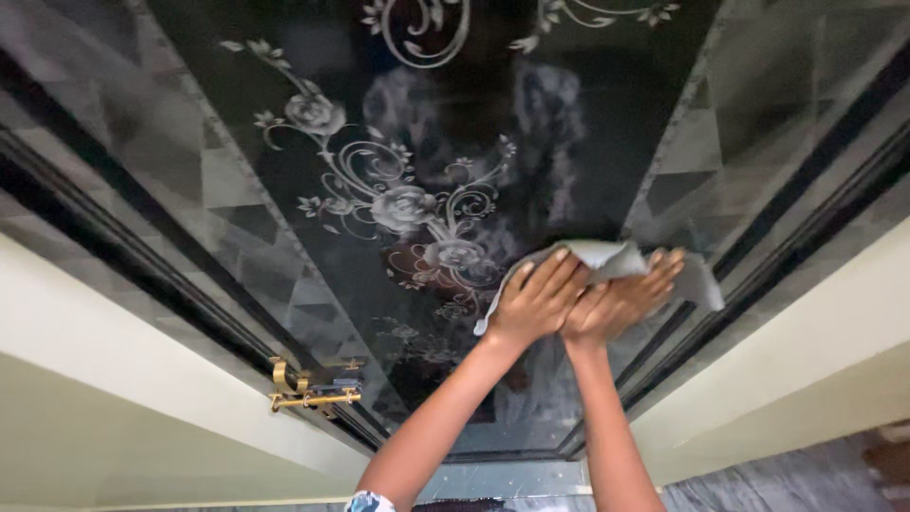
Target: The person wipes a glass door with a cloth. They use both hands to rub the surface in circular and vertical motions, covering the entire visible area of the door.
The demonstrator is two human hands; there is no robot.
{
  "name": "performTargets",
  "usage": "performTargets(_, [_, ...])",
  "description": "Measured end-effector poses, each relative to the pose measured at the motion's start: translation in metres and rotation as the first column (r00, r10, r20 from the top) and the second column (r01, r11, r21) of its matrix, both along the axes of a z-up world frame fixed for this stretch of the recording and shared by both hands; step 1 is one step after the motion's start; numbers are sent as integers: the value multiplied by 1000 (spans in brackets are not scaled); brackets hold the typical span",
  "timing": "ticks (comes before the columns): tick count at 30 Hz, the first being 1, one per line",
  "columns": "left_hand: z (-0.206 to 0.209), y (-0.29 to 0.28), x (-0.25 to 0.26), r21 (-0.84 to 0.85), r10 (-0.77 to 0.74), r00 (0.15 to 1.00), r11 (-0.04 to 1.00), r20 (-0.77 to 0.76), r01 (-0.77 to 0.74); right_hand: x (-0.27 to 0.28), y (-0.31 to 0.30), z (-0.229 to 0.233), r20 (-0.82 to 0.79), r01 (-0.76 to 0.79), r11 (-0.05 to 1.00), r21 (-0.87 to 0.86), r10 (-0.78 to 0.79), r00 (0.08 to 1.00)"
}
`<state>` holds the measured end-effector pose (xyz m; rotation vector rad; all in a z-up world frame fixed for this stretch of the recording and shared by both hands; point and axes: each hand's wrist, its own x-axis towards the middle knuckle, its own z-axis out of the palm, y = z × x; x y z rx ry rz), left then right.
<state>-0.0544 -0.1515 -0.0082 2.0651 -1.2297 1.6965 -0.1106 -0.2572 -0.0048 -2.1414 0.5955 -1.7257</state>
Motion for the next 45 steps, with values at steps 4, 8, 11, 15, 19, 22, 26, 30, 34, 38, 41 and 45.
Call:
performTargets(4, [78, 21, -3, -90, 59, 998, 994, -25, -61, -3, 26, 78, 1, -65, 994, -84, 66, 998])
performTargets(8, [135, 53, 0, -166, 122, 990, 977, -63, -131, 3, 61, 135, -48, -80, 993, -82, 76, 996])
performTargets(11, [167, 81, 6, -198, 170, 979, 962, -116, -190, 12, 87, 167, -63, -90, 991, -103, 84, 995])
performTargets(15, [191, 119, 16, -228, 232, 933, 927, -273, -297, 28, 127, 198, -128, -95, 983, -159, 75, 989])
performTargets(19, [206, 169, 29, -296, 257, 881, 872, -397, -389, 43, 173, 226, -295, -120, 965, -234, 47, 954])
performTargets(22, [208, 205, 38, -392, 228, 877, 826, -423, -404, 53, 207, 236, -348, -205, 928, -310, 90, 933])
performTargets(26, [196, 247, 47, -497, 197, 887, 768, -417, -404, 68, 254, 229, -326, -316, 861, -398, 189, 926])
performTargets(30, [171, 280, 59, -395, 411, 727, 639, -550, -660, 84, 290, 207, -270, -315, 776, -547, 192, 944])
performTargets(34, [132, 303, 73, -412, 428, 740, 634, -519, -655, 97, 308, 176, -200, -242, 716, -654, 145, 969])
performTargets(38, [78, 321, 81, -485, 374, 795, 643, -477, -593, 103, 322, 138, -277, -293, 639, -711, 129, 952])
performTargets(41, [33, 332, 83, -517, 304, 823, 660, -480, -545, 96, 334, 103, -285, -310, 631, -712, 144, 948])
performTargets(45, [-26, 339, 79, -484, 290, 815, 687, -502, -542, 94, 335, 51, -325, -380, 611, -694, 205, 923])
